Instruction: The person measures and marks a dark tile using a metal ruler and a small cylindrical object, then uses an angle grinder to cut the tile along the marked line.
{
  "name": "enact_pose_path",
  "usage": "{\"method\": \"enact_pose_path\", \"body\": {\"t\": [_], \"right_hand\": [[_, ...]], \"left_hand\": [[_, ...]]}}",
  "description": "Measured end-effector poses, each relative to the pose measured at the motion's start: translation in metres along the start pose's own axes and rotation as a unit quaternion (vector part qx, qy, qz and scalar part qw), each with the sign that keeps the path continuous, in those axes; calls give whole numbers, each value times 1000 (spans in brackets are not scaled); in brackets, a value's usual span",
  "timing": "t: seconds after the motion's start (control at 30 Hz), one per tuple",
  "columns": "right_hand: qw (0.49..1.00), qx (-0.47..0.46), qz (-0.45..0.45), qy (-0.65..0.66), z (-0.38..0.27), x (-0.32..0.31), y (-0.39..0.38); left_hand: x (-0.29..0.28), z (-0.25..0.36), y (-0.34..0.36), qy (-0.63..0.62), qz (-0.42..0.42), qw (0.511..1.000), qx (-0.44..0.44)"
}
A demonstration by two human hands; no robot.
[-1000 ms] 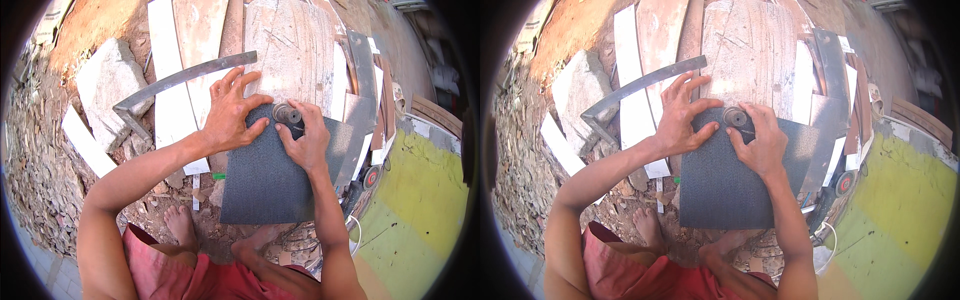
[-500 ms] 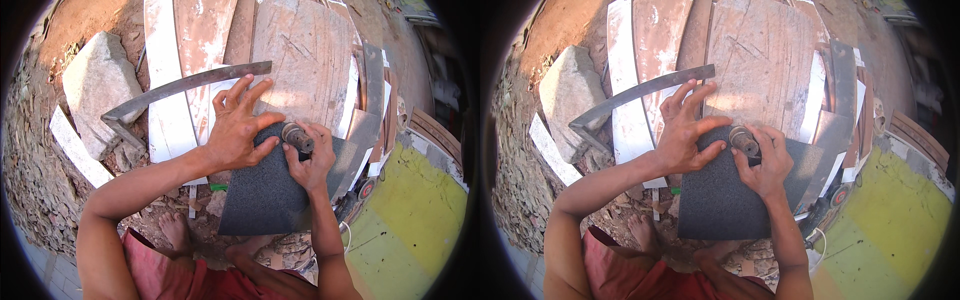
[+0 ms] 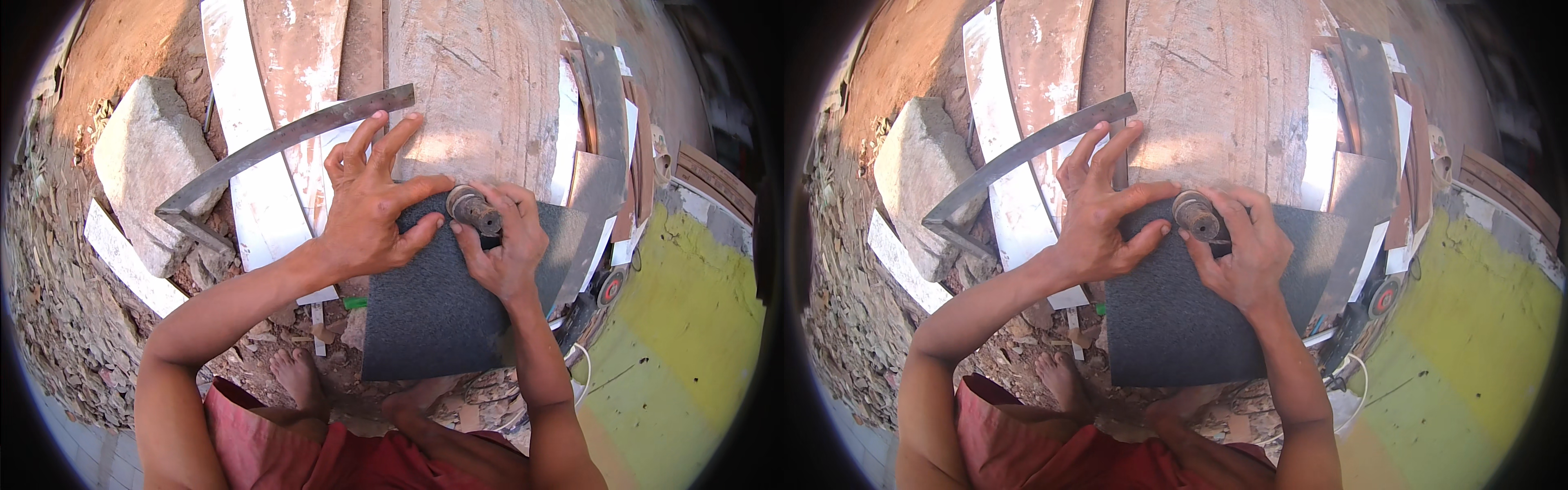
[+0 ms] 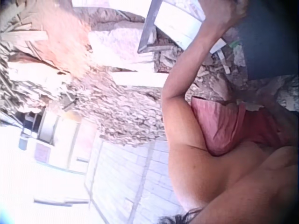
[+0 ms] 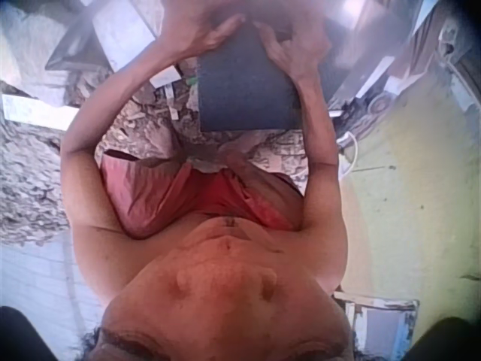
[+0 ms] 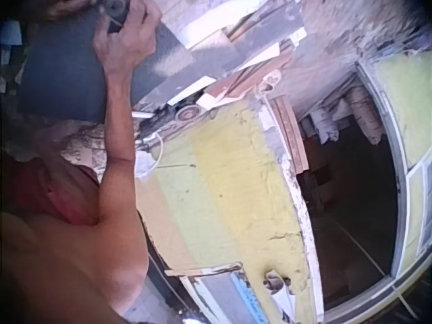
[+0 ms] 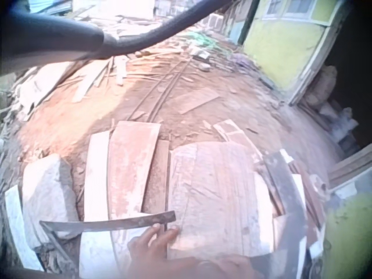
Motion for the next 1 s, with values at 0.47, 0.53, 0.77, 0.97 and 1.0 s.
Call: {"method": "enact_pose_path", "body": {"t": [0.47, 0.53, 0.77, 0.97, 1.0], "right_hand": [[1000, -9, -4, -15, 1, 2, -1], [1000, -7, -1, -10, 1, 2, -1], [1000, -7, 13, 0, 1, 0, -1], [1000, -2, 14, 3, 2, -1, -1], [1000, -1, 16, 2, 2, -1, -1]], "left_hand": [[2, -3, -1, 5, 15, 1000, 15], [2, -3, -1, 8, 15, 1000, 16], [0, 1, 1, 23, 6, 1000, 13], [2, -1, 1, 40, 7, 999, 27], [2, -1, 1, 43, 7, 999, 28]]}}
Point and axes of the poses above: each hand's wrist, its own y-axis towards the middle knuckle, its own x-axis out of the palm, z = x × y, the point moved 4 cm from there along y, towards the middle knuckle
